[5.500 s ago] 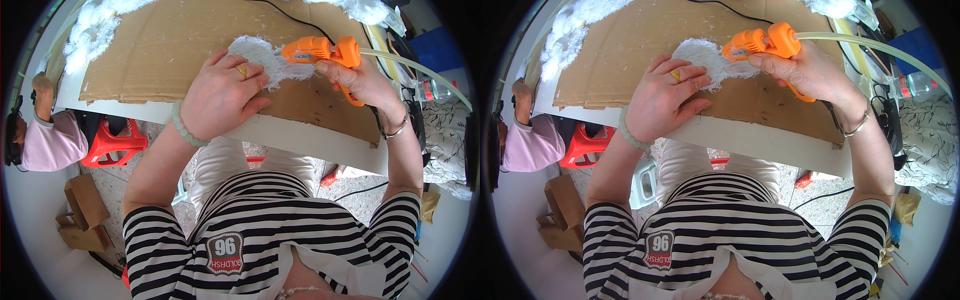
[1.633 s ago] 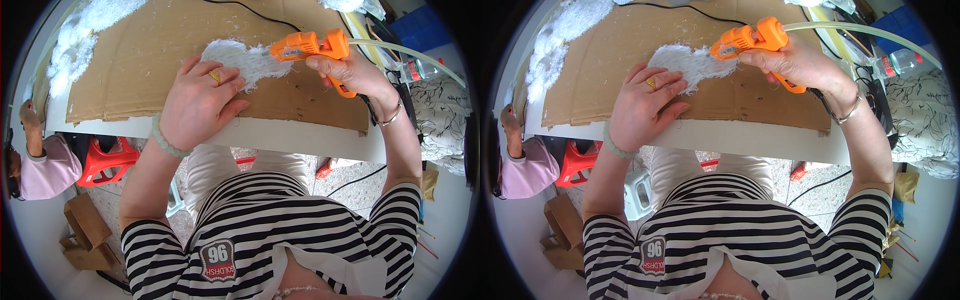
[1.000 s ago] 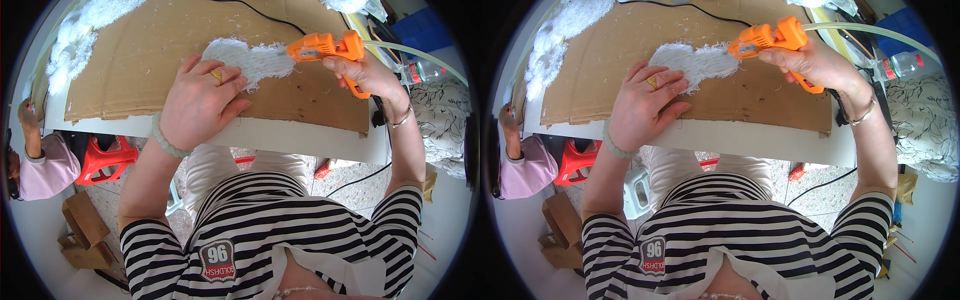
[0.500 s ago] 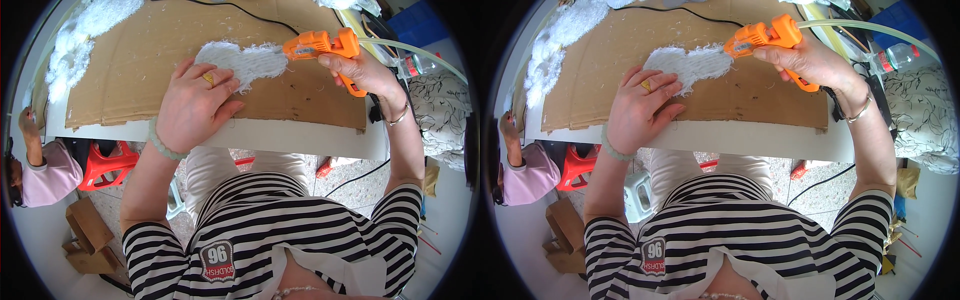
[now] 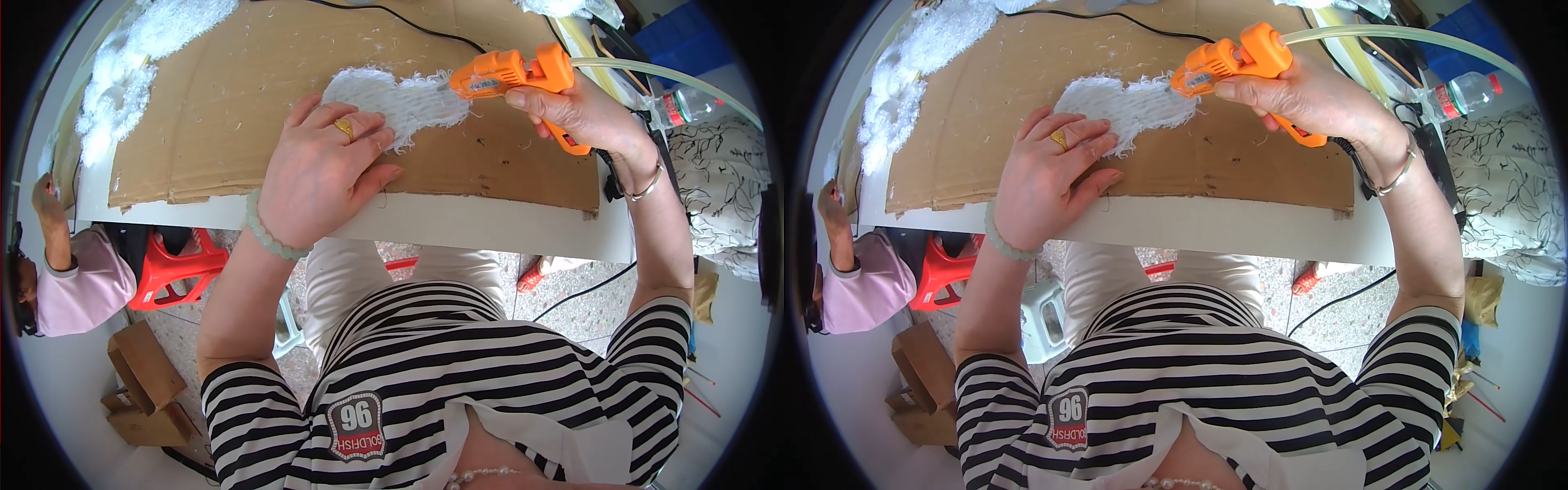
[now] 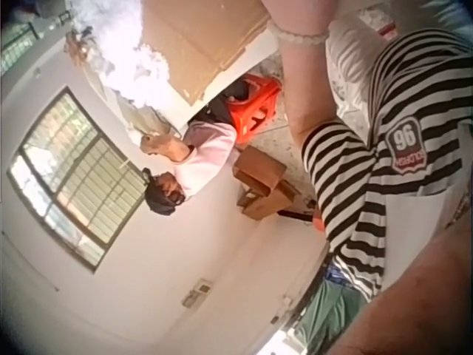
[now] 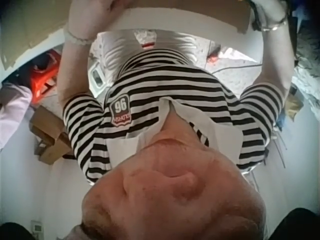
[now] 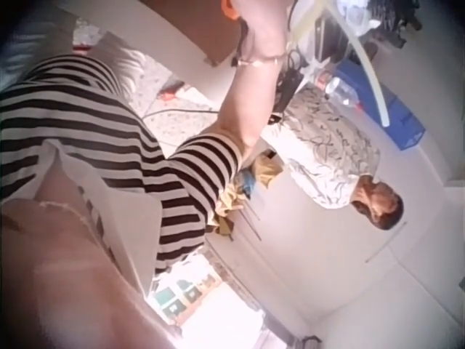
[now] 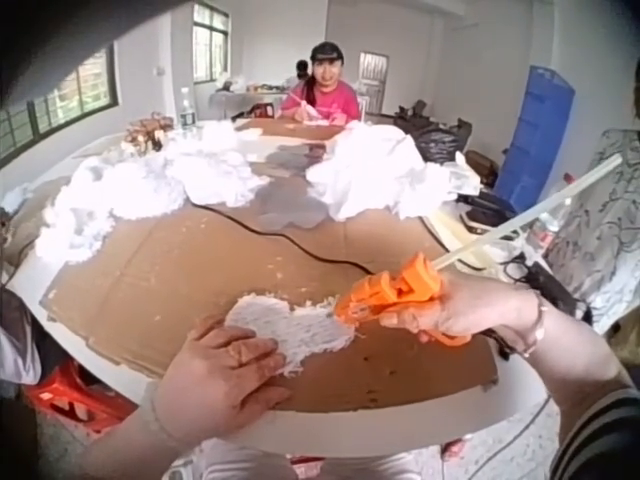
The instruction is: Applying hot glue to white fluffy material and a cardboard base to assemble a toy part.
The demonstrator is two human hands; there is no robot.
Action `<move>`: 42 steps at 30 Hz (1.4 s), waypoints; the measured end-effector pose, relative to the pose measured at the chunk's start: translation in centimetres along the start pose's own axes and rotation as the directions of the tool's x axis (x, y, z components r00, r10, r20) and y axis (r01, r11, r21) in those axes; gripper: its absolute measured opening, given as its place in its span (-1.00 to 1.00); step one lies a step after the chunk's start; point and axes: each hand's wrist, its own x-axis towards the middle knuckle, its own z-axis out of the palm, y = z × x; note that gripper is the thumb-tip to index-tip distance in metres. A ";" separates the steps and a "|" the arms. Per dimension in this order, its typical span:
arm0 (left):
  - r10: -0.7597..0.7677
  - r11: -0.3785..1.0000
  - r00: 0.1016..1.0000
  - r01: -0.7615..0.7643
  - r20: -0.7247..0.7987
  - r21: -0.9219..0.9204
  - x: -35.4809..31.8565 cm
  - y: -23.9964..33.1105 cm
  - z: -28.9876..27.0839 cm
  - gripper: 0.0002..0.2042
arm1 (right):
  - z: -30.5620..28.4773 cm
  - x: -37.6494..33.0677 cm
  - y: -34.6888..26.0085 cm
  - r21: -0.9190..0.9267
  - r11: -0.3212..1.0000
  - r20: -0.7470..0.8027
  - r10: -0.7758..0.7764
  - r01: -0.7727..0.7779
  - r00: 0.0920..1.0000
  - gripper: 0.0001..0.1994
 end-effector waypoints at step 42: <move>0.006 1.000 0.998 -0.005 0.064 -0.015 1.6 1.9 -2.1 -0.72 | 8.4 1.8 -0.1 0.809 0.495 -0.305 -0.108 0.318 0.946 -0.54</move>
